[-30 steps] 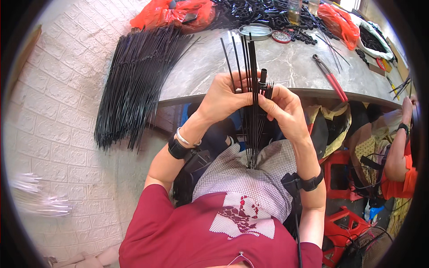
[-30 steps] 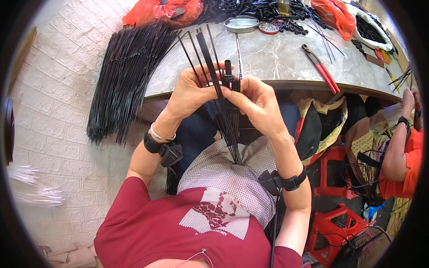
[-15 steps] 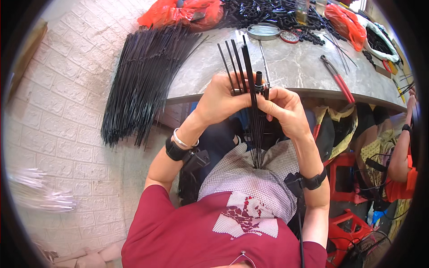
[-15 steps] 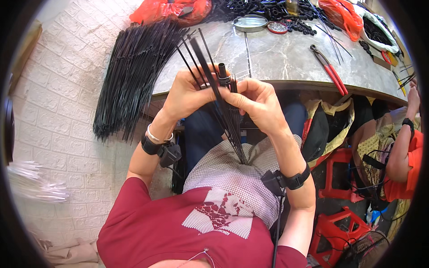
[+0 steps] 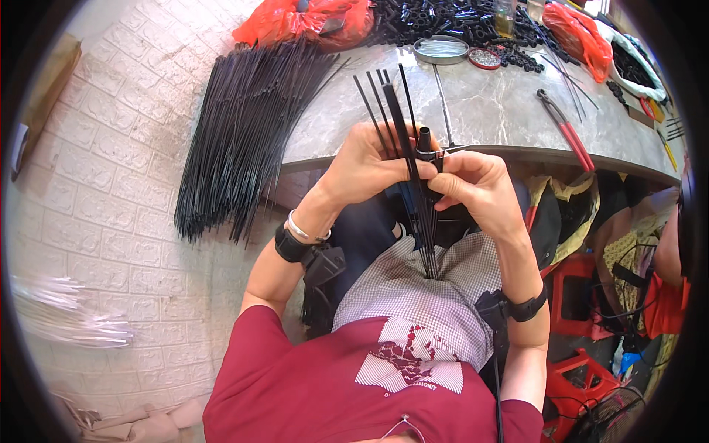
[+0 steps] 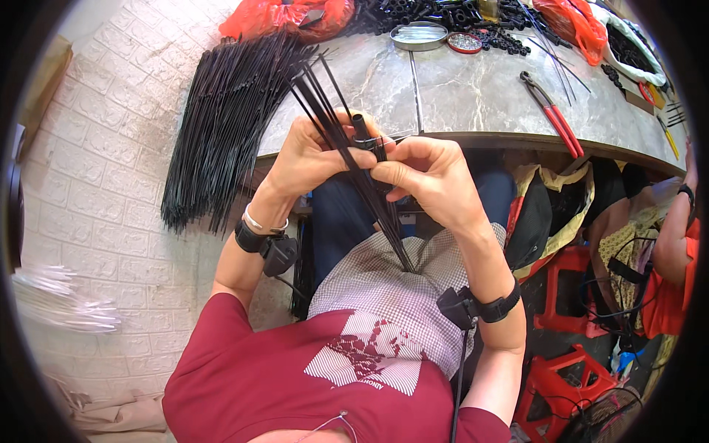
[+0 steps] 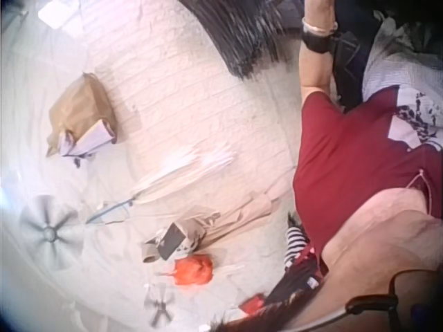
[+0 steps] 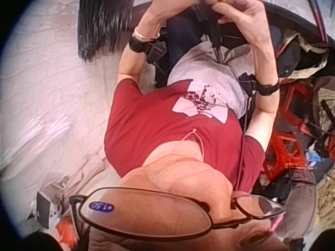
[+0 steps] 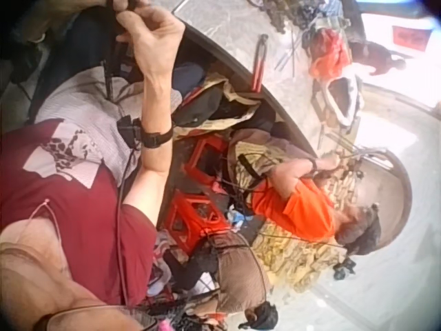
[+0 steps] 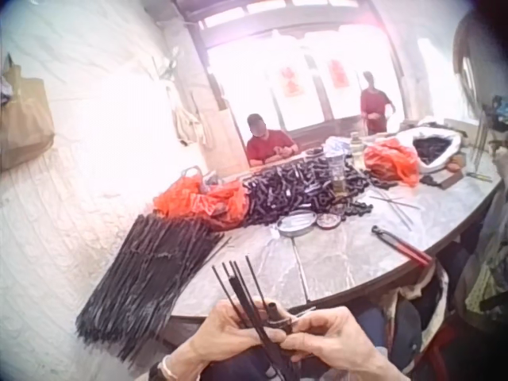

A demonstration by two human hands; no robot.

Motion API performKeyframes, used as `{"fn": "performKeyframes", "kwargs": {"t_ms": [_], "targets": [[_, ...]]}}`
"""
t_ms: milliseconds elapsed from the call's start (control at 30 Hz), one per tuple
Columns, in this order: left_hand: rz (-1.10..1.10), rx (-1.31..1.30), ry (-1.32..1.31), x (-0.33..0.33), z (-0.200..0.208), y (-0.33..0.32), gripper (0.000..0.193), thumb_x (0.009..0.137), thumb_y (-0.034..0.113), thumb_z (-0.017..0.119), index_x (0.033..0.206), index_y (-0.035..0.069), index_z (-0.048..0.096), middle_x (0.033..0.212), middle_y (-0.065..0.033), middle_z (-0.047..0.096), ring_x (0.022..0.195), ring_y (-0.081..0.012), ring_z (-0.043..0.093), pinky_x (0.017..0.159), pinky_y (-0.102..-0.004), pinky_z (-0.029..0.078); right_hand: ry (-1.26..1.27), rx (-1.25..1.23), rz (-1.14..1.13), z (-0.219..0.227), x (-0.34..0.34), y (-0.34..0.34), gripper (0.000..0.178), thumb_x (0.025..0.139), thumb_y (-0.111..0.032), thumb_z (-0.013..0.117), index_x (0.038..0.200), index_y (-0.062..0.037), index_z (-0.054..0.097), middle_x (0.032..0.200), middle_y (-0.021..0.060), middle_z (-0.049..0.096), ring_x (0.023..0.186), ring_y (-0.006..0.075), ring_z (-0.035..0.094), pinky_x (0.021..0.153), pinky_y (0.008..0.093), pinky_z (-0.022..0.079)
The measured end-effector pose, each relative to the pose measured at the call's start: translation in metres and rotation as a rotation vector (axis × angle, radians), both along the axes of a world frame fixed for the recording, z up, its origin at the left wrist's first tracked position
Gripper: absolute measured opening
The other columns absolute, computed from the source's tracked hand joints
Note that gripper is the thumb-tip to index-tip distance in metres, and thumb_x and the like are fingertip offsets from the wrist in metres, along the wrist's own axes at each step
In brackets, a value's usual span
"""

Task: The recorder is assembling ribs and stretchers for umbrellas by aligning multiple metal rods and inserting them into a central plastic hub or connector.

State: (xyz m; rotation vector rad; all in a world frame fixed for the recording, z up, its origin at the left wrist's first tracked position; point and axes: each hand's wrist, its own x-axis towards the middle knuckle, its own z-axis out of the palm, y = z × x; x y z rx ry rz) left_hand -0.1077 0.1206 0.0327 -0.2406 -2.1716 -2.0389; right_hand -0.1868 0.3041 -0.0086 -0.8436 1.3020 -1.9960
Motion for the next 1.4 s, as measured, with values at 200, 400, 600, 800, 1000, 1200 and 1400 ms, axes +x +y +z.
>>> {"fn": "performKeyframes", "kwargs": {"t_ms": [200,400,600,800,1000,1200,1400], "targets": [[-0.07,-0.038,0.02,-0.003,-0.002,-0.005,0.029,0.077,0.0,0.077,0.104,-0.002,0.066,0.095,-0.0024,0.068,0.088,-0.0087,0.063,0.078,-0.0241,0.052,-0.093,-0.024,0.015,0.0,0.002,0.001,0.015,0.082,-0.005,0.074,0.095,0.0016,0.07,0.084,0.0048,0.068,0.074,0.008,0.064,0.058,0.0205,0.056],[0.04,0.03,0.017,-0.003,-0.005,0.011,0.041,0.081,-0.003,0.07,0.119,-0.005,0.056,0.103,-0.0145,0.069,0.095,-0.02,0.067,0.086,-0.0323,0.054,-0.015,-0.025,-0.173,-0.001,0.01,-0.001,0.016,0.082,-0.006,0.074,0.095,0.002,0.07,0.082,0.0042,0.068,0.073,0.0074,0.064,0.058,0.02,0.055],[0.087,-0.062,0.084,-0.001,-0.002,0.017,0.048,0.086,-0.001,0.064,0.131,-0.008,0.048,0.105,-0.015,0.068,0.099,-0.0193,0.065,0.09,-0.031,0.052,-0.01,0.045,-0.184,0.004,0.004,0.001,0.013,0.08,-0.007,0.076,0.087,0.002,0.069,0.08,0.0038,0.068,0.071,0.008,0.063,0.058,0.0217,0.055],[0.018,-0.108,0.05,-0.002,-0.001,0.013,0.048,0.089,0.001,0.061,0.133,-0.009,0.046,0.105,-0.0142,0.067,0.1,-0.0185,0.064,0.091,-0.0315,0.051,-0.078,0.067,-0.084,0.0,-0.009,0.002,0.013,0.079,-0.007,0.077,0.085,0.0013,0.069,0.079,0.004,0.068,0.07,0.0088,0.064,0.058,0.0218,0.055],[0.007,-0.089,0.031,-0.004,-0.002,0.015,0.047,0.089,0.002,0.06,0.132,-0.009,0.046,0.103,-0.0144,0.067,0.099,-0.0192,0.064,0.091,-0.0316,0.051,-0.02,0.008,-0.187,-0.003,0.0,0.001,0.016,0.079,-0.008,0.077,0.091,0.0012,0.071,0.08,0.0042,0.069,0.072,0.0085,0.064,0.06,0.0214,0.055],[0.027,-0.016,0.071,-0.004,-0.005,0.017,0.047,0.09,0.004,0.06,0.132,-0.011,0.046,0.104,-0.0151,0.067,0.099,-0.0193,0.064,0.091,-0.0318,0.051,-0.001,-0.01,-0.187,0.001,0.001,0.003,0.016,0.081,-0.008,0.076,0.092,0.0024,0.071,0.081,0.0041,0.069,0.072,0.0082,0.064,0.059,0.0212,0.055],[0.015,-0.036,0.035,-0.007,-0.005,0.017,0.047,0.091,0.005,0.06,0.133,-0.01,0.045,0.104,-0.0144,0.067,0.1,-0.0184,0.064,0.091,-0.0316,0.051,-0.005,0.065,-0.181,-0.001,-0.006,0.003,0.015,0.081,-0.006,0.075,0.093,0.0025,0.072,0.08,0.004,0.069,0.071,0.008,0.064,0.06,0.0214,0.054]]}}
